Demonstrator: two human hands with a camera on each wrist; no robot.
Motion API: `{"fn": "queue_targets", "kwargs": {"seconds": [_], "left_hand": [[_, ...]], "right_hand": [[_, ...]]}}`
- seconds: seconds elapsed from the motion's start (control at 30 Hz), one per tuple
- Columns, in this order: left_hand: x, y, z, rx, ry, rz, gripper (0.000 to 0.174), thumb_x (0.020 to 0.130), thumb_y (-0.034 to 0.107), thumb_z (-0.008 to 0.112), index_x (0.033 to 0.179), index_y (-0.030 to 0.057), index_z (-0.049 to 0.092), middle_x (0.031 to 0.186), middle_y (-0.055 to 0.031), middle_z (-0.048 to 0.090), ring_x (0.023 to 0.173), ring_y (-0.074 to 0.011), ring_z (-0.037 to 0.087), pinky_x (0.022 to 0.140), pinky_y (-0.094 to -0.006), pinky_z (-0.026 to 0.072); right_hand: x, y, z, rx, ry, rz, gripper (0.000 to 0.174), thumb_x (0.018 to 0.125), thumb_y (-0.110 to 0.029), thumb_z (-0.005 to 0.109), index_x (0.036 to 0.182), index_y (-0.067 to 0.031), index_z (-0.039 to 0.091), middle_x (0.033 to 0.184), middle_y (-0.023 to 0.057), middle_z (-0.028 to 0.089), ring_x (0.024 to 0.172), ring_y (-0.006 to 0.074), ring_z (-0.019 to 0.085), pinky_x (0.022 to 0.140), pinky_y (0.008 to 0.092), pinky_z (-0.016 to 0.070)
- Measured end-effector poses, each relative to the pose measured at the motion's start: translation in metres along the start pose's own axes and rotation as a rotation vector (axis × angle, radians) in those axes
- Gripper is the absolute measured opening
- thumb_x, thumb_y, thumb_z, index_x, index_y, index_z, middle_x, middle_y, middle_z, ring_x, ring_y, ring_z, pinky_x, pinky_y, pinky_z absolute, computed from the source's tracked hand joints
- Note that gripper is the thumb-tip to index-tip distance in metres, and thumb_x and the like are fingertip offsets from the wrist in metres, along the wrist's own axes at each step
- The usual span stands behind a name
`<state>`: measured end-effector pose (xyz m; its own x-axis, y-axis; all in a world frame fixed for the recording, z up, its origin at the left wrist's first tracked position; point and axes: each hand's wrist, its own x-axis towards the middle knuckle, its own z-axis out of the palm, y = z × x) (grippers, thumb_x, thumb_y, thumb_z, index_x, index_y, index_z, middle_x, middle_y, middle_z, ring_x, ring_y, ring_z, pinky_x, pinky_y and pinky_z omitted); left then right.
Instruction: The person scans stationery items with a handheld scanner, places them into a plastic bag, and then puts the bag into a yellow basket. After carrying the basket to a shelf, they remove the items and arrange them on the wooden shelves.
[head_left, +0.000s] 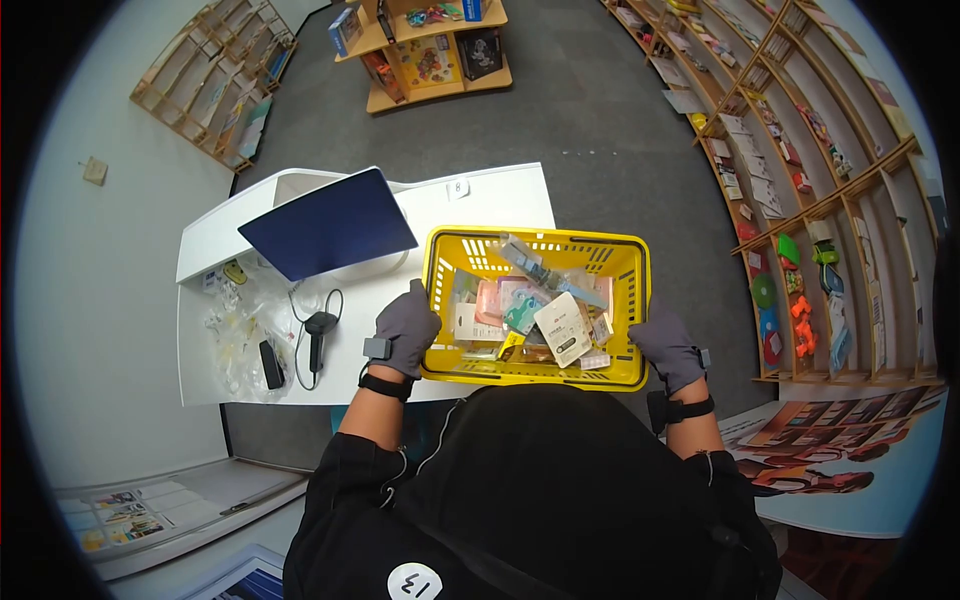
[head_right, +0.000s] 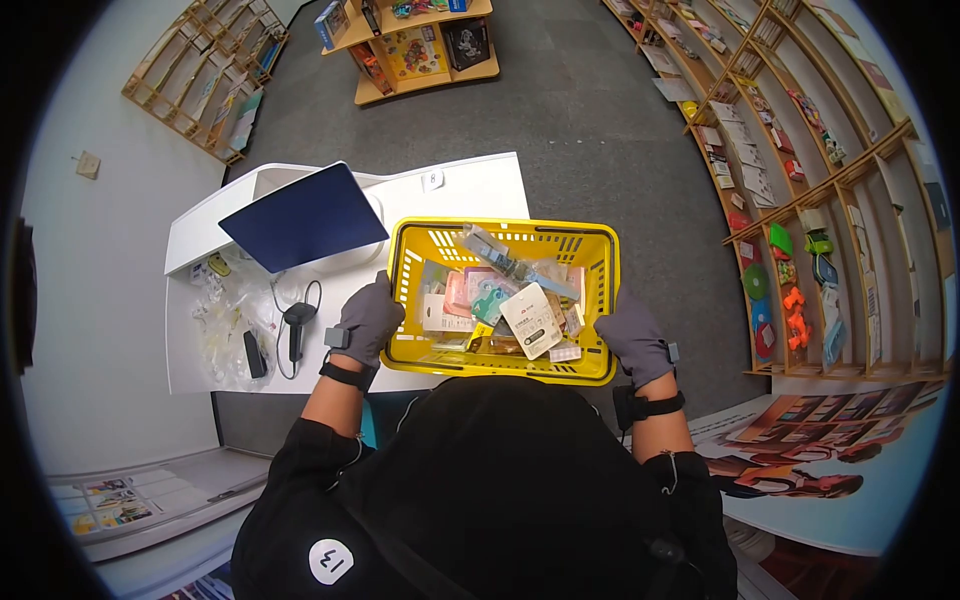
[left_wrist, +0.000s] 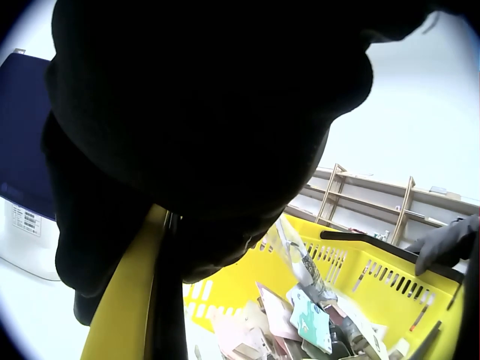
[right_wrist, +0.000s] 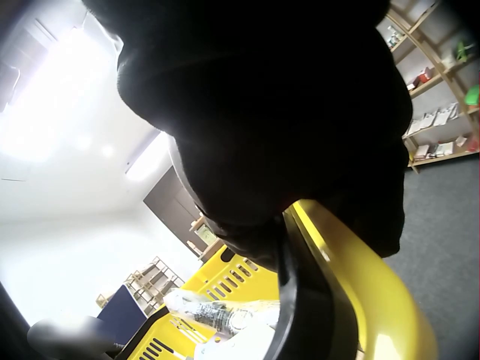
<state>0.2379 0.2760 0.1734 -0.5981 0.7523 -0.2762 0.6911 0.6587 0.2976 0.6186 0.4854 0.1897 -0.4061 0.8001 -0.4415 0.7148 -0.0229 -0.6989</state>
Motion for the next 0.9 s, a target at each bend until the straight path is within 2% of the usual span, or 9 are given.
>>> {"fn": "queue_targets", "kwargs": {"seconds": [0.07, 0.2, 0.3, 0.47, 0.57, 0.6, 0.7, 0.83, 0.9], "left_hand": [[0.002, 0.000, -0.001, 0.024, 0.003, -0.008, 0.032, 0.092, 0.015, 0.067, 0.119, -0.0008, 0.065, 0.097, -0.0251, 0.079, 0.090, -0.0439, 0.076, 0.080, -0.0512, 0.0589], [0.001, 0.002, -0.001, -0.002, 0.012, 0.027, 0.029, 0.091, 0.016, 0.069, 0.114, -0.0017, 0.067, 0.095, -0.0252, 0.078, 0.090, -0.0432, 0.076, 0.080, -0.0515, 0.0588], [-0.003, 0.011, -0.009, 0.092, 0.126, 0.032, 0.027, 0.090, 0.017, 0.071, 0.111, 0.0009, 0.069, 0.096, -0.0238, 0.078, 0.092, -0.0414, 0.077, 0.080, -0.0496, 0.0590], [-0.019, 0.044, -0.048, 0.100, 0.194, 0.146, 0.027, 0.090, 0.016, 0.070, 0.114, 0.0033, 0.070, 0.094, -0.0215, 0.078, 0.089, -0.0377, 0.076, 0.079, -0.0458, 0.0591], [-0.023, 0.058, -0.070, -0.205, -0.072, 0.088, 0.034, 0.090, 0.015, 0.070, 0.122, 0.0040, 0.071, 0.093, -0.0163, 0.077, 0.083, -0.0312, 0.074, 0.079, -0.0400, 0.0587], [-0.025, 0.061, -0.072, -0.206, -0.071, 0.092, 0.034, 0.090, 0.015, 0.070, 0.122, 0.0040, 0.071, 0.093, -0.0163, 0.077, 0.083, -0.0312, 0.074, 0.079, -0.0400, 0.0587], [-0.029, 0.073, -0.073, -0.523, -0.185, 0.111, 0.046, 0.090, 0.015, 0.072, 0.134, 0.0028, 0.067, 0.103, -0.0100, 0.077, 0.084, -0.0211, 0.072, 0.078, -0.0352, 0.0580], [-0.031, 0.092, -0.068, -0.692, -0.312, 0.151, 0.058, 0.093, 0.014, 0.072, 0.148, 0.0014, 0.060, 0.119, -0.0068, 0.075, 0.093, -0.0150, 0.072, 0.081, -0.0307, 0.0578], [-0.028, 0.095, -0.057, -0.793, -0.398, 0.147, 0.058, 0.095, 0.013, 0.071, 0.150, 0.0005, 0.057, 0.121, -0.0069, 0.074, 0.096, -0.0144, 0.072, 0.083, -0.0298, 0.0575]], "right_hand": [[-0.001, -0.004, 0.000, 0.018, 0.005, -0.003, 0.064, 0.083, 0.000, 0.065, 0.146, 0.0029, 0.054, 0.119, 0.0255, 0.076, 0.105, 0.0401, 0.077, 0.090, 0.0465, 0.0613], [-0.005, -0.002, -0.001, -0.012, 0.049, -0.008, 0.047, 0.085, -0.014, 0.071, 0.129, 0.0050, 0.068, 0.113, 0.0282, 0.078, 0.104, 0.0403, 0.078, 0.091, 0.0466, 0.0614], [-0.005, -0.006, -0.004, -0.346, 0.044, 0.046, 0.046, 0.085, -0.025, 0.072, 0.121, 0.0036, 0.072, 0.109, 0.0275, 0.078, 0.100, 0.0417, 0.077, 0.088, 0.0483, 0.0613], [-0.013, -0.017, 0.007, -0.584, 0.163, 0.094, 0.044, 0.085, -0.031, 0.071, 0.114, 0.0021, 0.074, 0.104, 0.0258, 0.078, 0.097, 0.0432, 0.076, 0.085, 0.0494, 0.0605], [-0.015, -0.023, 0.005, -0.524, 0.200, -0.094, 0.040, 0.086, -0.031, 0.073, 0.112, -0.0002, 0.075, 0.098, 0.0237, 0.078, 0.094, 0.0400, 0.077, 0.082, 0.0456, 0.0598], [-0.018, -0.029, 0.004, -0.524, 0.204, -0.093, 0.040, 0.086, -0.031, 0.073, 0.112, -0.0002, 0.075, 0.098, 0.0237, 0.078, 0.094, 0.0400, 0.077, 0.082, 0.0456, 0.0598], [-0.035, -0.079, -0.008, -0.168, -0.085, -0.094, 0.044, 0.089, -0.037, 0.076, 0.116, -0.0021, 0.074, 0.097, 0.0200, 0.077, 0.091, 0.0322, 0.077, 0.082, 0.0413, 0.0589], [-0.041, -0.109, 0.007, 0.036, -0.219, -0.170, 0.046, 0.091, -0.040, 0.077, 0.119, -0.0029, 0.073, 0.097, 0.0154, 0.076, 0.088, 0.0255, 0.075, 0.081, 0.0377, 0.0581], [-0.038, -0.122, 0.016, -0.026, -0.337, -0.262, 0.054, 0.094, -0.038, 0.074, 0.137, -0.0055, 0.069, 0.105, 0.0153, 0.077, 0.097, 0.0268, 0.075, 0.089, 0.0379, 0.0577]]}}
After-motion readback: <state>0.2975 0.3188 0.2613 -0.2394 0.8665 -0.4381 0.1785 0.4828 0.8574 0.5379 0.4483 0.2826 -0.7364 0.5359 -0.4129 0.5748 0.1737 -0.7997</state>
